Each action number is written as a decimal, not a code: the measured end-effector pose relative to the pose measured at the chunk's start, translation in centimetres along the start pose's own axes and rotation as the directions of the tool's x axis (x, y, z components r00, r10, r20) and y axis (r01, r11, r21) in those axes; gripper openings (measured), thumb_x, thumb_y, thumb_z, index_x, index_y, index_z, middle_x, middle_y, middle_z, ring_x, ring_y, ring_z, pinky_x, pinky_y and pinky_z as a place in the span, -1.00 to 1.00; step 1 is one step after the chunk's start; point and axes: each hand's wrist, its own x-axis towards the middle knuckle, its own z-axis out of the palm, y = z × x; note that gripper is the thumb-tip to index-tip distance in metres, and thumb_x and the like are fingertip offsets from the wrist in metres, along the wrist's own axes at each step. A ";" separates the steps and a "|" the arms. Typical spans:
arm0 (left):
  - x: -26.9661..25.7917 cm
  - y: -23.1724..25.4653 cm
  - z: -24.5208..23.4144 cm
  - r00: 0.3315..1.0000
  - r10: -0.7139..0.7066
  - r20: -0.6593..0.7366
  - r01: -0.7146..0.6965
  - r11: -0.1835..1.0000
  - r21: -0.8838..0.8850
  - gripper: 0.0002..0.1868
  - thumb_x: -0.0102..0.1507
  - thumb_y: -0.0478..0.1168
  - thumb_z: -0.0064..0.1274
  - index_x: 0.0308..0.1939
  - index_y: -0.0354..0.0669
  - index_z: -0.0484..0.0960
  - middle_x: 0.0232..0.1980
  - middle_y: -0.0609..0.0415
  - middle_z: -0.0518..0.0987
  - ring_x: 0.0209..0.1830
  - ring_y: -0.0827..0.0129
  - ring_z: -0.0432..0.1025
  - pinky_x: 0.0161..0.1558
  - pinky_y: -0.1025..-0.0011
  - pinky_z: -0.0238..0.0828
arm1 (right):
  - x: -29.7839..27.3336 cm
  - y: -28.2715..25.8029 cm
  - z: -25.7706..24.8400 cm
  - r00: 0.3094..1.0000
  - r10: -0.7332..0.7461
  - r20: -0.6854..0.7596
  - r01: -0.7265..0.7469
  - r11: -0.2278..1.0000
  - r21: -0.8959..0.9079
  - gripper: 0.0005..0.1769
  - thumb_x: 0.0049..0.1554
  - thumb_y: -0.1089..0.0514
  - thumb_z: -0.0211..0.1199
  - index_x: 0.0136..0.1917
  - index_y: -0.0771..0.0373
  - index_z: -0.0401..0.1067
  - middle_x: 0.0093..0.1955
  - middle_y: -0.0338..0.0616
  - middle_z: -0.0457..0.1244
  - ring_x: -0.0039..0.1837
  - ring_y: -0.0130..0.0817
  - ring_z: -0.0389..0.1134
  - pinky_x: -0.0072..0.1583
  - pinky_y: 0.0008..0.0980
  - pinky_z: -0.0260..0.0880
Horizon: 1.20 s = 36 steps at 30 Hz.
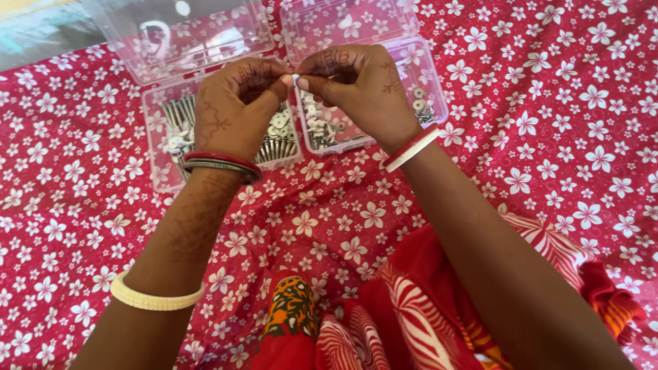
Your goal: The person assembles fasteners by attaching plastic clips onto metal nails by hand and placing the assembled pieces into a plastic storage container.
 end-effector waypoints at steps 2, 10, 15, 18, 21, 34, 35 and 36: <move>-0.2 -0.1 -1.2 1.000 -0.028 -0.003 0.028 0.999 0.027 -0.82 0.29 -0.21 0.29 -0.10 -0.22 0.73 -0.21 0.13 0.74 -0.23 0.56 0.61 -0.13 0.55 0.56 | 0.5 -0.2 1.0 0.999 0.035 0.028 -0.036 0.999 0.023 -0.83 0.18 0.22 0.42 0.05 0.30 0.63 -0.18 -0.28 0.43 -0.18 -0.66 0.37 -0.14 -0.58 0.42; -1.5 -2.6 -6.7 0.993 -0.081 -0.088 0.088 0.993 0.073 -0.82 0.29 -0.22 0.30 -0.09 -0.21 0.73 -0.21 0.12 0.75 -0.25 0.54 0.62 -0.16 0.54 0.58 | 3.3 -0.3 6.9 0.989 0.038 0.142 -0.035 0.999 -0.024 -0.81 0.18 0.23 0.39 0.09 0.21 0.62 -0.14 -0.26 0.47 -0.17 -0.64 0.45 -0.11 -0.58 0.53; -3.0 -5.4 -9.9 0.975 -0.049 -0.217 0.112 0.950 0.291 -0.83 0.29 -0.21 0.30 -0.08 -0.16 0.75 -0.17 0.10 0.75 -0.18 0.47 0.67 -0.06 0.47 0.61 | 4.9 -0.3 12.0 0.942 0.277 0.192 -0.269 0.961 -0.067 -0.82 0.15 0.19 0.34 0.05 0.18 0.61 -0.17 -0.30 0.49 -0.21 -0.63 0.49 -0.16 -0.58 0.57; -3.8 -7.5 -11.0 0.961 -0.002 -0.278 0.113 0.917 0.383 -0.84 0.31 -0.22 0.27 -0.08 -0.19 0.75 -0.16 0.04 0.74 -0.18 0.40 0.66 -0.09 0.45 0.59 | 5.9 0.5 14.1 0.910 0.323 0.259 -0.305 0.946 -0.110 -0.78 0.19 0.17 0.29 0.10 0.19 0.61 -0.15 -0.25 0.48 -0.21 -0.58 0.46 -0.19 -0.53 0.52; -4.4 -9.6 -11.6 0.960 0.037 -0.277 0.094 0.890 0.445 -0.85 0.32 -0.22 0.25 -0.08 -0.18 0.74 -0.16 0.04 0.74 -0.18 0.36 0.67 -0.09 0.40 0.56 | 6.7 2.1 16.1 0.870 0.362 0.335 -0.359 0.930 -0.073 -0.75 0.24 0.15 0.21 0.15 0.19 0.60 -0.09 -0.22 0.48 -0.14 -0.58 0.50 -0.15 -0.53 0.54; -4.5 -14.9 -12.1 0.942 0.027 -0.335 0.269 0.536 0.800 -0.85 0.32 -0.01 0.27 -0.12 0.12 0.80 -0.28 0.01 0.69 -0.30 0.10 0.56 -0.27 0.15 0.45 | 7.2 10.9 21.3 0.776 0.484 0.405 -0.544 0.838 0.041 -0.60 0.24 0.22 0.12 0.32 0.25 0.49 -0.04 -0.26 0.44 -0.16 -0.56 0.35 -0.15 -0.51 0.42; -4.5 -15.0 -12.3 0.944 0.040 -0.328 0.251 0.559 0.790 -0.84 0.33 -0.02 0.26 -0.09 0.10 0.80 -0.25 0.00 0.70 -0.29 0.09 0.56 -0.25 0.14 0.45 | 7.0 11.2 21.5 0.778 0.470 0.417 -0.517 0.856 0.002 -0.59 0.23 0.24 0.12 0.33 0.25 0.49 -0.07 -0.27 0.44 -0.20 -0.56 0.32 -0.17 -0.51 0.38; -4.5 -15.0 -12.3 0.945 0.053 -0.322 0.233 0.581 0.780 -0.83 0.34 -0.04 0.25 -0.06 0.09 0.80 -0.22 -0.01 0.71 -0.29 0.08 0.57 -0.23 0.14 0.46 | 6.9 11.3 21.5 0.778 0.470 0.417 -0.518 0.855 0.002 -0.59 0.23 0.24 0.12 0.33 0.25 0.49 -0.07 -0.27 0.44 -0.20 -0.56 0.32 -0.17 -0.51 0.38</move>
